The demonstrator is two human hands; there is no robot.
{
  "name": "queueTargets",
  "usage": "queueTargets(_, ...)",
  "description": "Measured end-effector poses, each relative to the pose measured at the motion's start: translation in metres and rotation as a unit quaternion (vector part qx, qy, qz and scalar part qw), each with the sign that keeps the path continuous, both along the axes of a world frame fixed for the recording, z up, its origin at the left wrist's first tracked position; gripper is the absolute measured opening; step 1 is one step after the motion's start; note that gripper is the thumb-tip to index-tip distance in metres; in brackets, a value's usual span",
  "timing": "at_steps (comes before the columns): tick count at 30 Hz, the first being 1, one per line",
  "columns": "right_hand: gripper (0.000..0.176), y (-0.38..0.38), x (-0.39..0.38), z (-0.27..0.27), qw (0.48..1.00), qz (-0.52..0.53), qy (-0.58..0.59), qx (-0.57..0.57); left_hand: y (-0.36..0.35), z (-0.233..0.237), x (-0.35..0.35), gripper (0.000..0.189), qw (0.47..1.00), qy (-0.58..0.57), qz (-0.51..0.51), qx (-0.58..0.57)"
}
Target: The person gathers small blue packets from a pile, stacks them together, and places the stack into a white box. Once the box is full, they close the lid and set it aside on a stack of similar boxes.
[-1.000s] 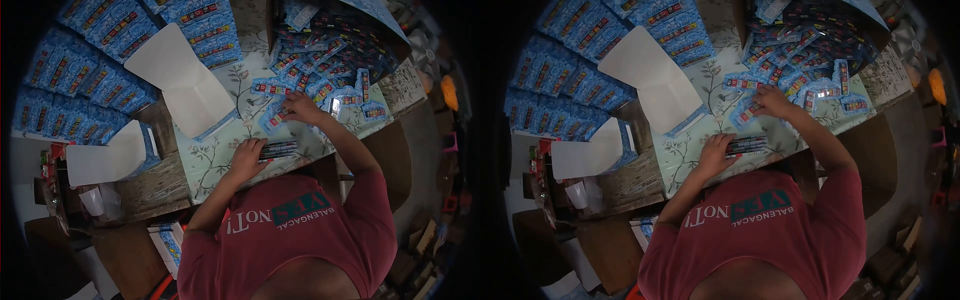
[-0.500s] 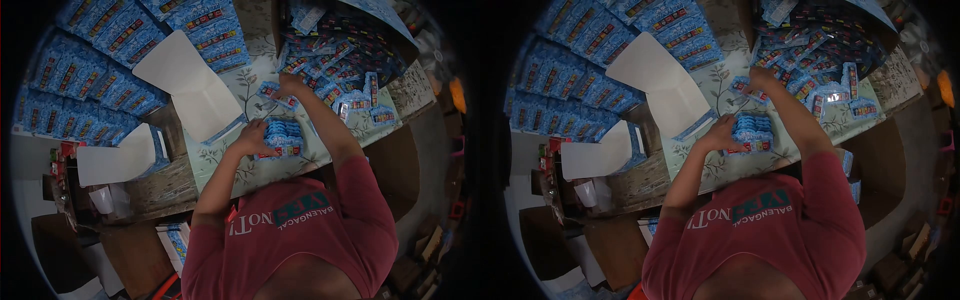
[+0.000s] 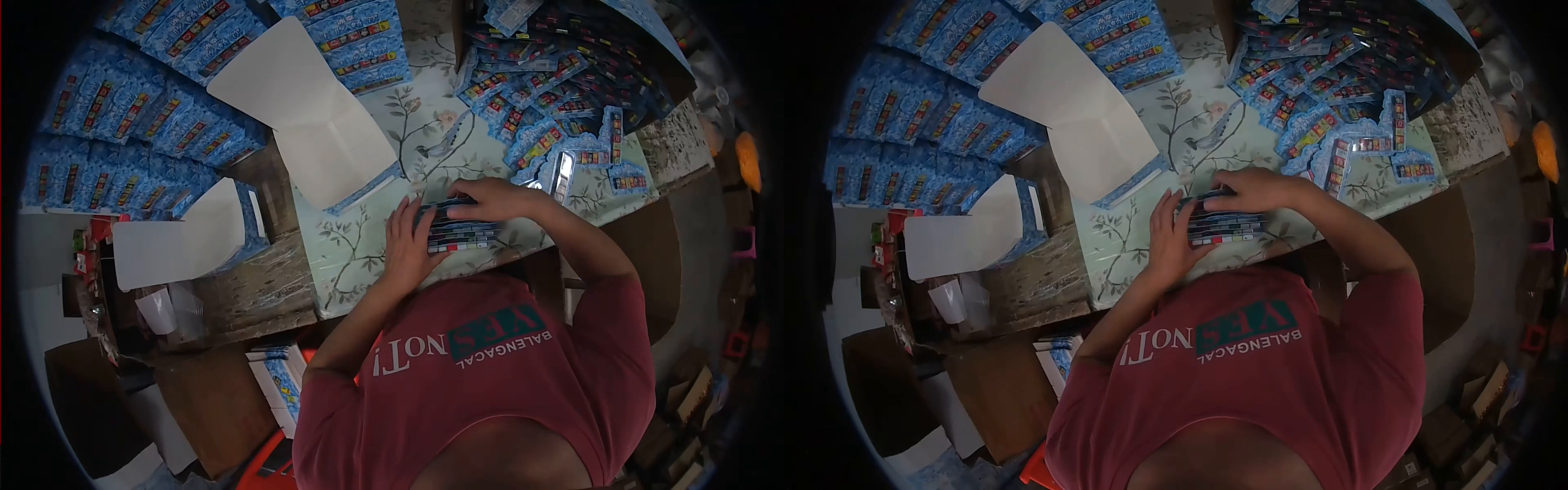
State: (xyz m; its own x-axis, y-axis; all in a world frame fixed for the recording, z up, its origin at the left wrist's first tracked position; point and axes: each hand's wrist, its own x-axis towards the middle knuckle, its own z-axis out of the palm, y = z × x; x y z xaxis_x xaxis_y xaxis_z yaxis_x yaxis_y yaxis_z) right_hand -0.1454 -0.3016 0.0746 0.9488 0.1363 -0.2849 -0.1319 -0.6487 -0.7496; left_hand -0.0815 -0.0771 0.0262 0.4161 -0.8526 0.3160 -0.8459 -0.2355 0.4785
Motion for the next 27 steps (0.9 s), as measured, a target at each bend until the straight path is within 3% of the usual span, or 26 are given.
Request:
queueTargets(1,0.068,0.01,-0.013,0.004,1.0,-0.001,0.003,-0.021,0.003,-0.003,-0.003,0.089,0.999,0.008,0.037,-0.036)
queueTargets(2,0.068,0.019,-0.023,0.0,1.0,0.002,0.006,-0.019,0.005,-0.004,-0.005,0.089,0.999,0.011,0.04,-0.034)
queueTargets(4,0.087,0.034,-0.036,-0.012,0.973,0.039,-0.13,-0.185,0.002,-0.004,-0.006,0.09,0.996,0.047,0.065,-0.028)
queueTargets(8,0.089,0.04,-0.033,-0.018,0.976,0.018,-0.114,-0.184,0.002,-0.001,-0.001,0.091,0.997,0.039,0.059,-0.017)
queueTargets(11,0.086,0.033,-0.028,-0.017,0.98,0.021,-0.078,-0.182,0.01,0.017,0.018,0.088,0.994,0.069,0.028,-0.076)
queueTargets(13,0.083,0.025,-0.025,-0.016,0.99,-0.074,-0.06,-0.103,0.026,0.026,0.038,0.085,0.952,-0.046,0.208,-0.221)
queueTargets(14,0.083,0.018,-0.022,-0.017,0.99,-0.064,-0.065,-0.103,0.03,0.027,0.05,0.085,0.949,-0.052,0.218,-0.222)
queueTargets(16,0.083,-0.002,-0.013,-0.019,0.987,-0.154,-0.012,0.051,0.037,0.023,0.077,0.068,0.864,0.079,0.376,-0.326)
queueTargets(17,0.083,-0.009,-0.009,-0.02,0.972,-0.199,0.017,0.127,0.046,0.016,0.089,0.068,0.861,0.077,0.381,-0.328)
queueTargets(18,0.084,-0.013,-0.004,-0.017,0.947,-0.226,0.033,0.228,0.056,0.005,0.102,0.057,0.862,0.218,0.335,-0.311)
queueTargets(19,0.084,-0.011,0.005,-0.007,0.948,-0.222,0.03,0.225,0.063,0.002,0.112,0.047,0.845,0.354,0.279,-0.289)
queueTargets(21,0.084,-0.004,0.025,0.021,0.896,-0.292,-0.048,0.331,0.072,-0.003,0.124,0.041,0.852,0.331,0.3,-0.272)
queueTargets(23,0.082,0.009,0.061,0.053,0.906,-0.245,-0.116,0.326,0.071,-0.004,0.125,0.036,0.861,0.313,0.319,-0.243)
queueTargets(25,0.081,0.034,0.103,0.072,0.923,-0.193,-0.192,0.272,0.067,0.0,0.13,0.031,0.856,0.277,0.297,-0.32)
queueTargets(27,0.086,0.06,0.144,0.075,0.959,-0.153,-0.215,0.102,0.062,0.001,0.131,0.031,0.848,0.276,0.313,-0.326)
